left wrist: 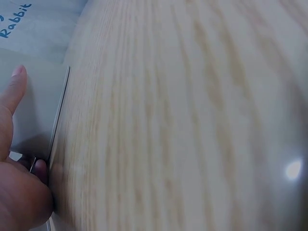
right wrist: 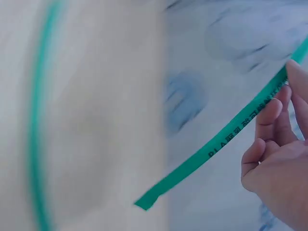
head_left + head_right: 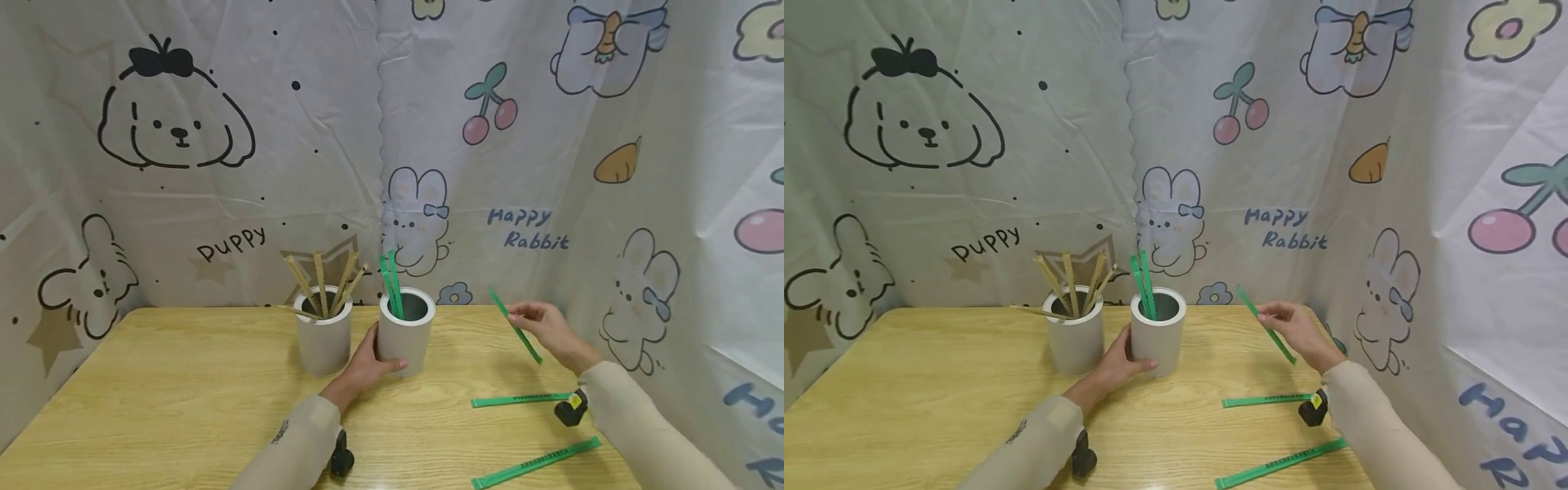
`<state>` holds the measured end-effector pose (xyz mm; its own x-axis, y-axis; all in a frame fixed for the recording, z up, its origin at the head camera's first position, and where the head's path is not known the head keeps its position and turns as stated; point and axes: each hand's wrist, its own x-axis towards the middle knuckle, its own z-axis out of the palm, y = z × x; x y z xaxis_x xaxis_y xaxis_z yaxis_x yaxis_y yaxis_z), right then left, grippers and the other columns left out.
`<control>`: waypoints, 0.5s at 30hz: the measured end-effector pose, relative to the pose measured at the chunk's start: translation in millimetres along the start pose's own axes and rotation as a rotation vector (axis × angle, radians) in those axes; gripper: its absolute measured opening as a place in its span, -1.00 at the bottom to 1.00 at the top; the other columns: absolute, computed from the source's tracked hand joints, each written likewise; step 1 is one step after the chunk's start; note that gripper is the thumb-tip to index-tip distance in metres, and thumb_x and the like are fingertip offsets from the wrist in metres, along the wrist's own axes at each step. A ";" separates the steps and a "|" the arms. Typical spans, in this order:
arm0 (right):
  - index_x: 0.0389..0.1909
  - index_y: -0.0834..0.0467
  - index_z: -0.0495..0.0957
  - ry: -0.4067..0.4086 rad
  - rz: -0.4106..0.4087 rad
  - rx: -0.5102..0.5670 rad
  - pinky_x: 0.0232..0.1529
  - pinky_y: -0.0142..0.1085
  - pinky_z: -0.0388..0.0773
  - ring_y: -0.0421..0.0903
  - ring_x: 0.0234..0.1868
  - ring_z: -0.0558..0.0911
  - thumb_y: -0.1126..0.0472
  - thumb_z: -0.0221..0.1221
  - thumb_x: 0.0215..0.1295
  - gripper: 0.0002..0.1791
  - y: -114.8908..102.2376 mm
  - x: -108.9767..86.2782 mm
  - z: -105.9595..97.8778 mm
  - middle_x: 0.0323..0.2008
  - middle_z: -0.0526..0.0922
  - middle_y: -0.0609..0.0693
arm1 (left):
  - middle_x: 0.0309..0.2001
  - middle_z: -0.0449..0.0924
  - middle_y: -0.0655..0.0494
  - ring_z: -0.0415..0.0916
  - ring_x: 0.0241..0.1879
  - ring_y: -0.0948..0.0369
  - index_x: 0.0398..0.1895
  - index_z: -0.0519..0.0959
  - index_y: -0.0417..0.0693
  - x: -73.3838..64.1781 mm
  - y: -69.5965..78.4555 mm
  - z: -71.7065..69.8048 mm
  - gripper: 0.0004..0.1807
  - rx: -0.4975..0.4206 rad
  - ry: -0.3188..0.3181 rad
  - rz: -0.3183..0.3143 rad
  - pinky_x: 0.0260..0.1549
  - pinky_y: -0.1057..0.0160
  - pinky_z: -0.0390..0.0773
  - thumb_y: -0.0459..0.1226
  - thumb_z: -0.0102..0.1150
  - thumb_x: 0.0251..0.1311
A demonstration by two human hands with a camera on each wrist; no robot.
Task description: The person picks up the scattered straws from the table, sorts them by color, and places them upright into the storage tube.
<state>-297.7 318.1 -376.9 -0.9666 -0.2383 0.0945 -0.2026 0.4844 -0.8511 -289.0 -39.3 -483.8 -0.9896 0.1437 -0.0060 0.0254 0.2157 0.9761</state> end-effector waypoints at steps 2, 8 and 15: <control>-0.06 0.11 0.63 0.039 -0.052 0.210 -0.03 -0.47 0.49 -0.33 -0.15 0.56 0.17 0.13 0.51 -0.84 -27.3 6.1 6.1 -0.20 0.68 -0.21 | 0.59 0.05 -0.21 0.04 0.57 -0.20 0.63 -0.07 -0.06 0.1 0.0 -0.4 0.16 0.007 0.000 0.004 0.53 -0.25 0.06 -0.27 0.52 0.08; -0.28 -0.03 0.66 0.044 -0.258 0.801 -0.14 -0.44 0.45 -0.28 -0.27 0.54 0.35 0.06 0.51 -0.73 -102.5 19.4 25.4 -0.30 0.69 -0.22 | 0.59 0.06 -0.23 0.04 0.56 -0.21 0.62 -0.06 -0.10 -2.7 3.0 -0.1 0.15 0.012 -0.002 0.016 0.53 -0.24 0.06 -0.28 0.52 0.08; -0.30 -0.02 0.63 0.053 -0.269 0.951 -0.07 -0.39 0.37 -0.24 -0.24 0.51 0.29 0.17 0.45 -0.85 -151.0 35.3 56.7 -0.25 0.67 -0.19 | 0.58 0.06 -0.25 0.06 0.55 -0.23 0.62 -0.07 -0.12 -4.5 4.5 -0.6 0.15 0.015 0.003 0.027 0.52 -0.26 0.07 -0.29 0.52 0.08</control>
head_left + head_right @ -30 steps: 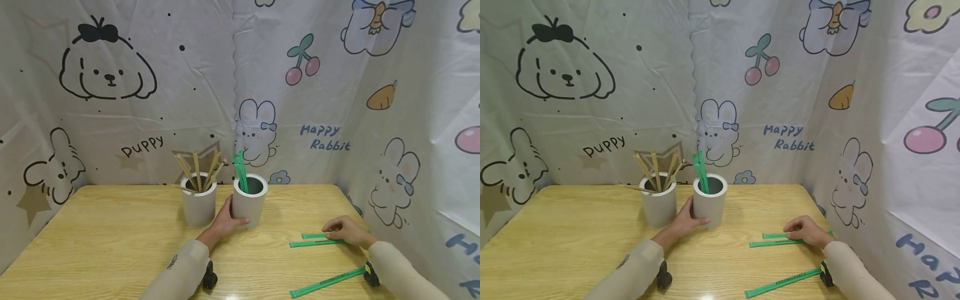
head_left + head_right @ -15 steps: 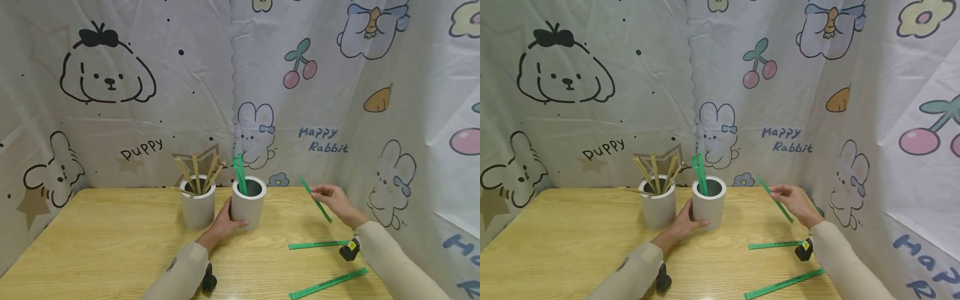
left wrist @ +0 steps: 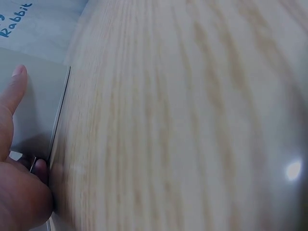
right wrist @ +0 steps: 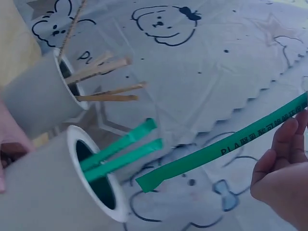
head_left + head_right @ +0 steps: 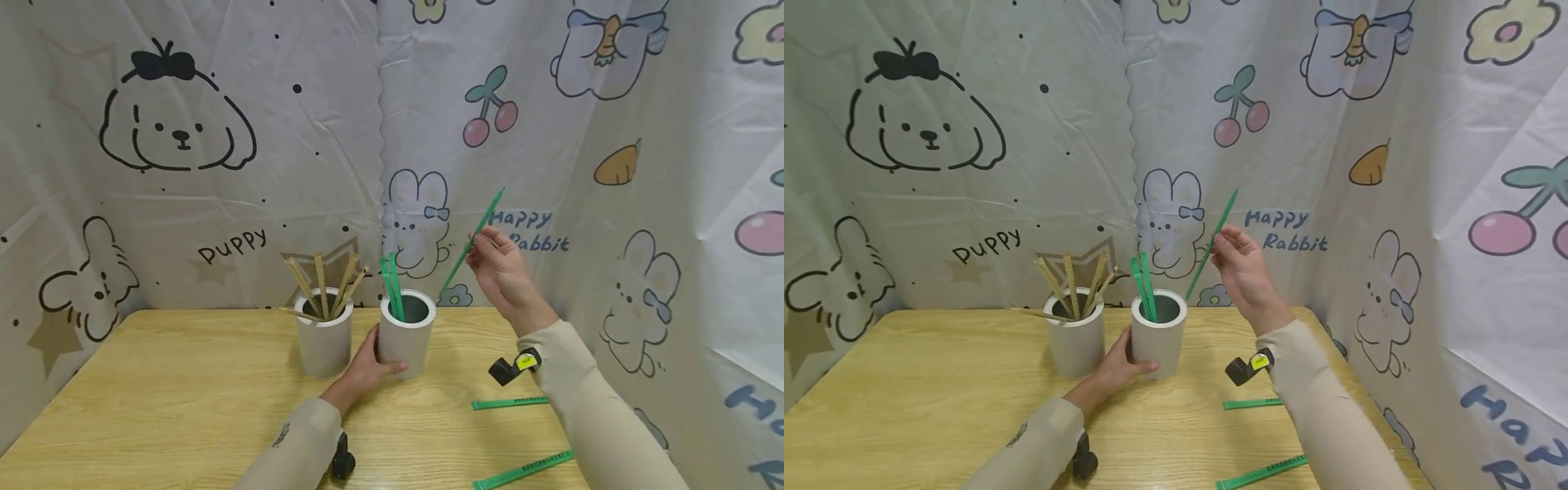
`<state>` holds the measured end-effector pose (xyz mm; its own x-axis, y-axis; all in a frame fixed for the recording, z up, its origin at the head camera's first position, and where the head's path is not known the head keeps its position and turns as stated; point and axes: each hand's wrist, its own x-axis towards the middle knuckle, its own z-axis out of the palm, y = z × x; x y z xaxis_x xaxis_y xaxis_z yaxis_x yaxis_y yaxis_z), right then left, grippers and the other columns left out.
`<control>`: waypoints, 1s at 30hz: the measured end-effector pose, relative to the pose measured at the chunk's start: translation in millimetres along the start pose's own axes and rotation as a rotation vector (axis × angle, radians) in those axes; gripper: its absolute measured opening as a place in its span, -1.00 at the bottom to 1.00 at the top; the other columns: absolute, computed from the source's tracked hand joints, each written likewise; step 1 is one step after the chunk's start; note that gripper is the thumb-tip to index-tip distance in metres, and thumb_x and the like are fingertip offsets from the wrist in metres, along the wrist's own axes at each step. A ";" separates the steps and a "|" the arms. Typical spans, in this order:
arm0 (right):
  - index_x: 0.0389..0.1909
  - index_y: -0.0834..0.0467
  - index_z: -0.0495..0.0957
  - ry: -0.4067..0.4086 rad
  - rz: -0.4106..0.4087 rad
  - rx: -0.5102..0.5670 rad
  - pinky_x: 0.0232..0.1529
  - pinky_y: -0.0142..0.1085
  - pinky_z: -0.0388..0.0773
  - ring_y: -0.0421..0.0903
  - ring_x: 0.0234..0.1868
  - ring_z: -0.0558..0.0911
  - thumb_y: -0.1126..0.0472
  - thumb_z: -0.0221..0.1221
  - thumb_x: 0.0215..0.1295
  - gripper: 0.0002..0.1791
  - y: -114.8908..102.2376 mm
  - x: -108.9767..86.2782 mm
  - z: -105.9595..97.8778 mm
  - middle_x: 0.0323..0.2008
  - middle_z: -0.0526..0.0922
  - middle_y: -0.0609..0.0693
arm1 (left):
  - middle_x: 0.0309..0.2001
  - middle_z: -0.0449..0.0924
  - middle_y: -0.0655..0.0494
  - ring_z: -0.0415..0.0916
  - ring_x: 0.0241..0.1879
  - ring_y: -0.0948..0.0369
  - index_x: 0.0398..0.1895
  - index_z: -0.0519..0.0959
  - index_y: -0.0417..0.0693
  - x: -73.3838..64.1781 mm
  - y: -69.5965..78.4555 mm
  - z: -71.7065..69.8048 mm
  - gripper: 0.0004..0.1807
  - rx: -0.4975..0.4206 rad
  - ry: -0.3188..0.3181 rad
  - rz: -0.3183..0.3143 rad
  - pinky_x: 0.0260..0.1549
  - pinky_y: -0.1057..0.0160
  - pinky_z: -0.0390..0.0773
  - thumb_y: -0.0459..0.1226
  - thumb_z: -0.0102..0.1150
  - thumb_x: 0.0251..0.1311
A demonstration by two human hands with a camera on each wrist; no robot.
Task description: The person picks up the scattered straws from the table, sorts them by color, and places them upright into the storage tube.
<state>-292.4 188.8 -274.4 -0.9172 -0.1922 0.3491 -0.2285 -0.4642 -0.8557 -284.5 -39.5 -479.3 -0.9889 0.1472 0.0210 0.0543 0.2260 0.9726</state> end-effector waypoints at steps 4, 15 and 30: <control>-0.28 -0.09 0.62 0.061 0.068 -0.097 -0.05 -0.38 0.35 -0.25 -0.22 0.49 0.24 0.18 0.45 -0.85 31.0 5.1 10.1 -0.28 0.59 -0.23 | 0.59 0.05 -0.24 0.04 0.56 -0.23 0.62 -0.07 -0.11 -1.0 -0.8 -1.4 0.15 0.001 -0.001 -0.007 0.52 -0.27 0.06 -0.28 0.51 0.08; 0.32 0.31 0.39 0.035 0.386 -0.600 -0.19 -0.53 0.49 -0.31 -0.26 0.48 0.09 0.05 0.57 -0.52 72.5 -12.5 -40.3 -0.17 0.49 -0.21 | 0.58 0.07 -0.23 0.06 0.55 -0.21 0.62 -0.06 -0.11 1.4 -4.7 -3.1 0.15 -0.038 -0.023 -0.001 0.52 -0.25 0.08 -0.29 0.52 0.07; 0.32 0.33 0.45 -0.177 0.469 -0.953 0.34 0.12 0.45 0.02 0.24 0.56 0.00 0.13 0.51 -0.44 48.7 -87.6 -168.3 0.35 0.45 0.33 | 0.55 0.11 -0.29 0.11 0.52 -0.25 0.61 -0.06 -0.17 -1.1 -1.6 -1.7 0.13 -0.062 -0.031 0.043 0.49 -0.27 0.12 -0.35 0.50 0.08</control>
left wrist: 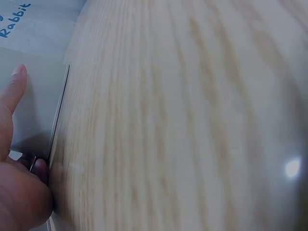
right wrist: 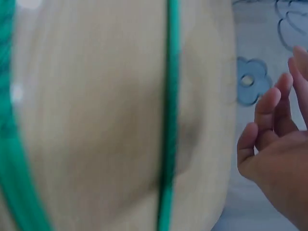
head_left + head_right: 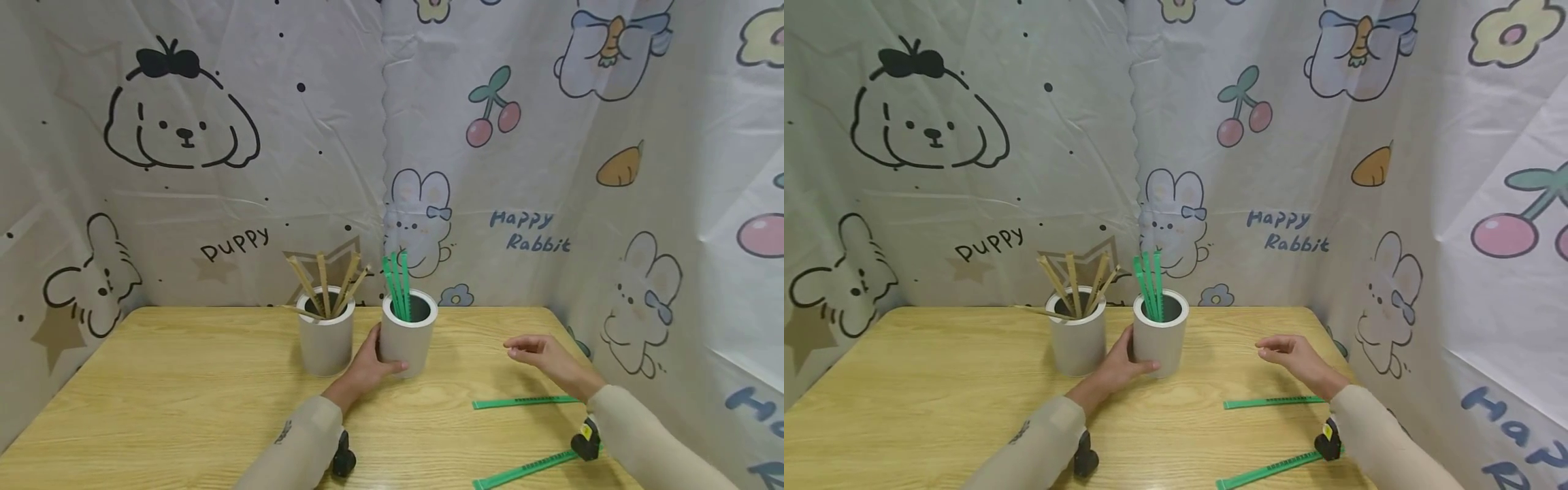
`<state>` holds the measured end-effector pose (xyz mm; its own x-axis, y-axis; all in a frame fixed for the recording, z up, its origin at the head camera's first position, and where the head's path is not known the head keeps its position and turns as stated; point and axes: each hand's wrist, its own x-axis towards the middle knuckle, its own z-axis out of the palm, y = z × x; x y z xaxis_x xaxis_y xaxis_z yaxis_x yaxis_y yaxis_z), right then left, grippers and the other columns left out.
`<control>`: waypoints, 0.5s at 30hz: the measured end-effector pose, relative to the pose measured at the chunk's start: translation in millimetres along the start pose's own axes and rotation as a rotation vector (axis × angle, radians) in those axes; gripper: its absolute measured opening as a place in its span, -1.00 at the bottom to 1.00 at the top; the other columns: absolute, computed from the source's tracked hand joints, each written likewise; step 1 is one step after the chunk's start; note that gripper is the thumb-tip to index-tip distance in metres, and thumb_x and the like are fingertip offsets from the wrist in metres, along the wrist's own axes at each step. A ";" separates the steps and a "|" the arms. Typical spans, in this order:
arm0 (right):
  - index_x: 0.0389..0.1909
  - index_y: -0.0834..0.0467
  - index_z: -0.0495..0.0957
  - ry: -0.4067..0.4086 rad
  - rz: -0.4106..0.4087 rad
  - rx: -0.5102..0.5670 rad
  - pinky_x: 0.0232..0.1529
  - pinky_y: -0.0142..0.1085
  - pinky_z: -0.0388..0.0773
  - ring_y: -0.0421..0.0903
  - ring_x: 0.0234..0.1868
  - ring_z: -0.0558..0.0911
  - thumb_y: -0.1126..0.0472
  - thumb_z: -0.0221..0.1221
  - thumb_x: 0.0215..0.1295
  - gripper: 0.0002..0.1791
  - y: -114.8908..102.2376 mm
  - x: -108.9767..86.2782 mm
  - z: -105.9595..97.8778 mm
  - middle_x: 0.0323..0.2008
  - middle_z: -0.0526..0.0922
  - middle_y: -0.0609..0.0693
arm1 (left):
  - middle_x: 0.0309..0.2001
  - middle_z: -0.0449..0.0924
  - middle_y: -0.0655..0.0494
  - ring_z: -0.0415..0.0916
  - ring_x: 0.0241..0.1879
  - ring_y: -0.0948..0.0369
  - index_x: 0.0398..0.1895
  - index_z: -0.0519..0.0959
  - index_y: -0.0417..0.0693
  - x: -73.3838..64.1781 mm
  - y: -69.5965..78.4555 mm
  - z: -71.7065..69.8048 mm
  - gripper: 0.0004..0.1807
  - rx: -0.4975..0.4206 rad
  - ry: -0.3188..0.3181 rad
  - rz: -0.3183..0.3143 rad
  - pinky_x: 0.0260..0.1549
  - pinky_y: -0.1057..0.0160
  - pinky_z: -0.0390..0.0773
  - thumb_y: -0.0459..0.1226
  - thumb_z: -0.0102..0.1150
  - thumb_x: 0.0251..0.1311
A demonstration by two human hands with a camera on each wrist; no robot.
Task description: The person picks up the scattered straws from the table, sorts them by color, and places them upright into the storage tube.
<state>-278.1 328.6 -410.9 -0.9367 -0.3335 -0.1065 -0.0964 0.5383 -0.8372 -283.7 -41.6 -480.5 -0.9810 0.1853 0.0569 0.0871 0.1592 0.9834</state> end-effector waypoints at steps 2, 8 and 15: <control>0.28 0.36 0.47 -0.043 0.017 -0.008 0.25 -0.03 0.56 -0.10 0.14 0.60 0.05 0.14 0.50 -0.46 16.3 -6.8 -5.0 0.29 0.51 0.33 | 0.55 0.11 -0.29 0.10 0.52 -0.26 0.61 -0.05 -0.16 -0.4 -0.2 0.1 0.13 -0.007 -0.004 0.002 0.50 -0.27 0.11 -0.36 0.50 0.07; 0.15 0.40 0.56 -0.164 0.021 -0.058 -0.07 -0.44 0.61 -0.35 -0.08 0.60 0.16 0.25 0.41 -0.55 51.6 -23.2 -17.7 0.11 0.64 0.30 | 0.56 0.11 -0.27 0.10 0.53 -0.23 0.61 -0.05 -0.15 1.5 -1.1 0.4 0.14 -0.001 -0.004 -0.011 0.51 -0.25 0.10 -0.33 0.52 0.06; -0.04 0.40 0.66 -0.133 -0.061 -0.105 -0.28 -0.46 0.47 -0.39 -0.27 0.51 0.27 0.33 0.29 -0.69 66.1 -24.3 -16.5 -0.08 0.74 0.20 | 0.57 0.09 -0.26 0.08 0.54 -0.22 0.61 -0.06 -0.13 5.1 -4.1 -1.6 0.15 0.005 0.001 -0.024 0.51 -0.25 0.09 -0.32 0.52 0.07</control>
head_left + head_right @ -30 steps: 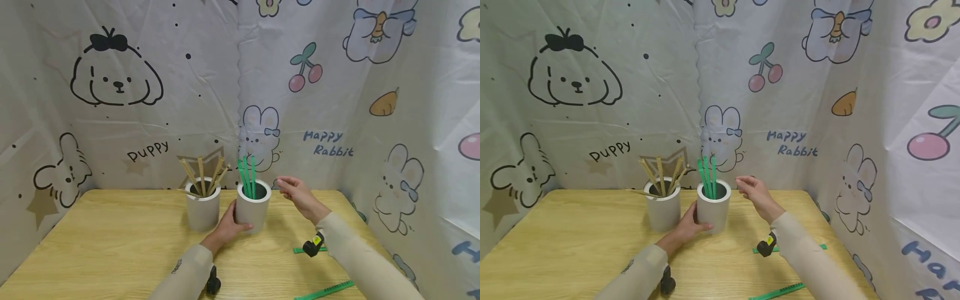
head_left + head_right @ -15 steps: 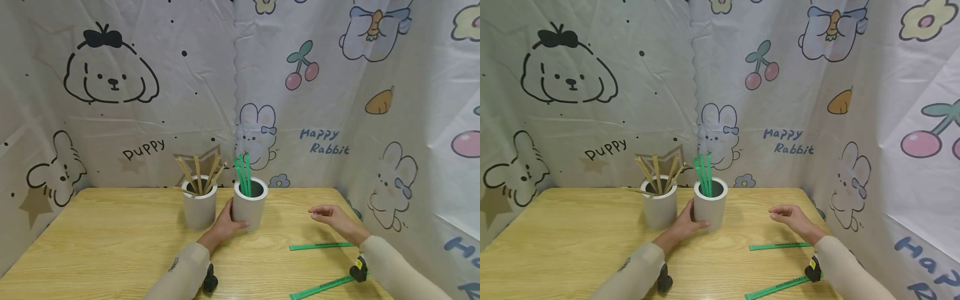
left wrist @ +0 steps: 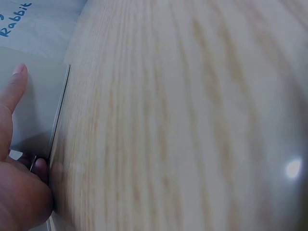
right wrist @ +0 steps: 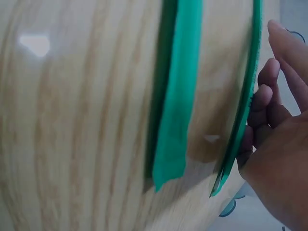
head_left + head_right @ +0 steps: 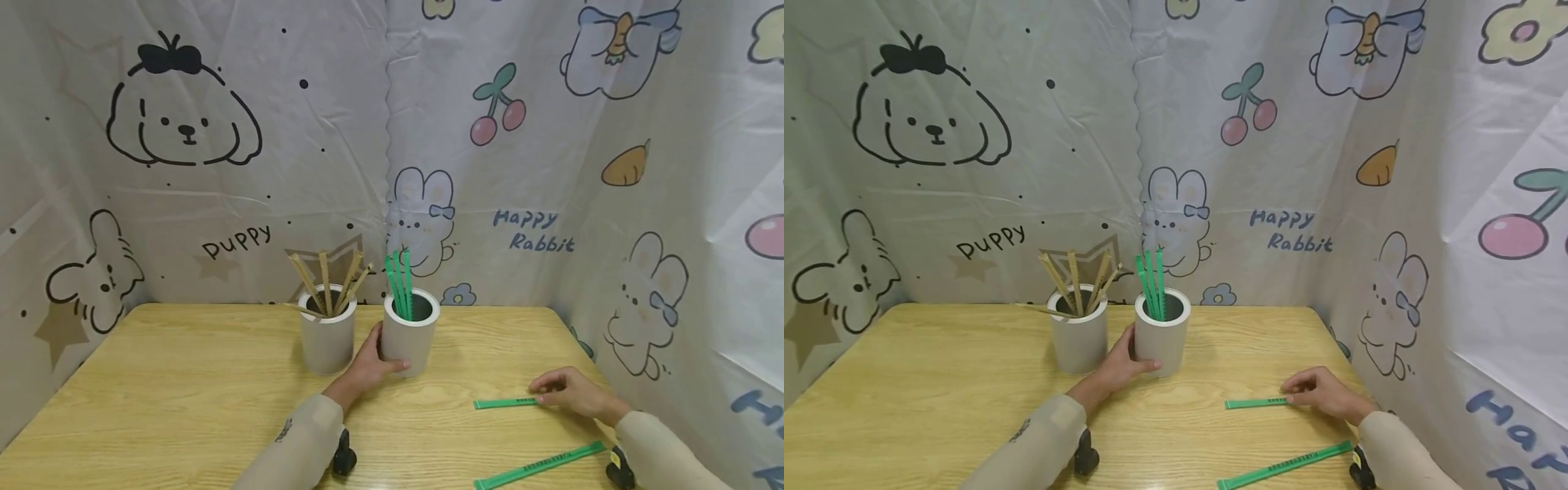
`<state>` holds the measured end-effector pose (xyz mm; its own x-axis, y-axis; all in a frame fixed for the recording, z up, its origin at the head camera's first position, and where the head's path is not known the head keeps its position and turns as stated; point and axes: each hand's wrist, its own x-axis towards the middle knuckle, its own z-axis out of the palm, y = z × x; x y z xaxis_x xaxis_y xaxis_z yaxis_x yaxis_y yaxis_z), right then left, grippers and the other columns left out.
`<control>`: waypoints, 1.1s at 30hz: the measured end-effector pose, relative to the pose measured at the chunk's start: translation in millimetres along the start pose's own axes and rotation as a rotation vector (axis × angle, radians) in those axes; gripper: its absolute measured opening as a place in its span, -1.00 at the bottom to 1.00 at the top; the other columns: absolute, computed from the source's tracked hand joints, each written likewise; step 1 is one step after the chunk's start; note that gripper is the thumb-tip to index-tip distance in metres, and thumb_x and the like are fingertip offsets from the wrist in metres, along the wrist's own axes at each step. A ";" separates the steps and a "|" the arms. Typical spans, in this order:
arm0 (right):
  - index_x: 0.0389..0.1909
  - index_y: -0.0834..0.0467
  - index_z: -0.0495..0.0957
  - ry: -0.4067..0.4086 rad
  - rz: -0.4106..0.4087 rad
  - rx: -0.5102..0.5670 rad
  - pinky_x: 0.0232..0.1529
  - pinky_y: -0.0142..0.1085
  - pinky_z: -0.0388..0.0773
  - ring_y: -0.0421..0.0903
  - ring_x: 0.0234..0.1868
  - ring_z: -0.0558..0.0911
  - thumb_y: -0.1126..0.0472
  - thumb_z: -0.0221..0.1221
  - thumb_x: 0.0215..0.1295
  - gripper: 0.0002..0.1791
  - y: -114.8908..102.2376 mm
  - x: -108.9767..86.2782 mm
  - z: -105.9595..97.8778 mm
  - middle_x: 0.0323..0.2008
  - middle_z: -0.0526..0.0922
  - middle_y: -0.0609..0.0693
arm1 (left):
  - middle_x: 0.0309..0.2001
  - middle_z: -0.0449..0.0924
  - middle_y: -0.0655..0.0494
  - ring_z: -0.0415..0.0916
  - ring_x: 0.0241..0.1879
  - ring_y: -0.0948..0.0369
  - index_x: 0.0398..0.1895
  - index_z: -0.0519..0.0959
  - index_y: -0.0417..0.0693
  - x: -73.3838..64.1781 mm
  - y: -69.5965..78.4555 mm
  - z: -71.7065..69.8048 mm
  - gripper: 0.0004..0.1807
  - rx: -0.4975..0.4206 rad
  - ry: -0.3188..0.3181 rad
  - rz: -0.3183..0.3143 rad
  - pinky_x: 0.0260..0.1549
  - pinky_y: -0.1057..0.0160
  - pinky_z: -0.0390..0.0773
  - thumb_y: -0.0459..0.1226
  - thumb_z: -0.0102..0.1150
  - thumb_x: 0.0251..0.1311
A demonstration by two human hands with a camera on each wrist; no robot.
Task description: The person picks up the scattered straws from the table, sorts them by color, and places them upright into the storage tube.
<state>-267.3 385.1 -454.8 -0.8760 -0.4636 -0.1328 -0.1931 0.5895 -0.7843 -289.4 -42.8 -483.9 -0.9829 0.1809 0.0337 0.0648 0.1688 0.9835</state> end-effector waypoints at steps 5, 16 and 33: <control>-0.21 0.37 0.71 0.023 -0.084 -0.079 -0.40 -0.45 0.41 -0.38 -0.39 0.43 0.37 0.34 0.24 -0.84 -1.6 5.4 7.0 -0.28 0.74 0.12 | 0.56 0.10 -0.27 0.09 0.54 -0.23 0.61 -0.05 -0.14 -2.5 2.9 -0.2 0.14 -0.007 0.012 0.005 0.51 -0.25 0.10 -0.35 0.51 0.06; -0.06 0.34 0.61 0.186 -0.054 0.021 -0.23 -0.41 0.55 -0.32 -0.29 0.55 0.19 0.22 0.43 -0.73 -59.0 19.0 -1.9 -0.30 0.62 -0.15 | 0.57 0.09 -0.26 0.09 0.54 -0.23 0.61 -0.05 -0.14 -1.4 0.7 -1.2 0.15 0.003 0.014 -0.007 0.52 -0.25 0.08 -0.32 0.53 0.05; -0.30 -0.04 0.64 0.326 -0.394 1.010 -0.07 -0.38 0.42 -0.25 -0.24 0.52 0.33 0.11 0.49 -0.77 -220.9 77.5 12.9 -0.28 0.63 -0.19 | 0.57 0.08 -0.26 0.07 0.55 -0.22 0.61 -0.04 -0.13 -4.0 4.7 0.5 0.16 0.011 0.015 -0.016 0.52 -0.25 0.06 -0.32 0.53 0.04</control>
<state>-286.8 210.4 -299.6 -0.9350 -0.2171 0.2805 -0.1656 -0.4321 -0.8865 -285.0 -42.3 -479.5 -0.9863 0.1634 0.0206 0.0508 0.1825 0.9819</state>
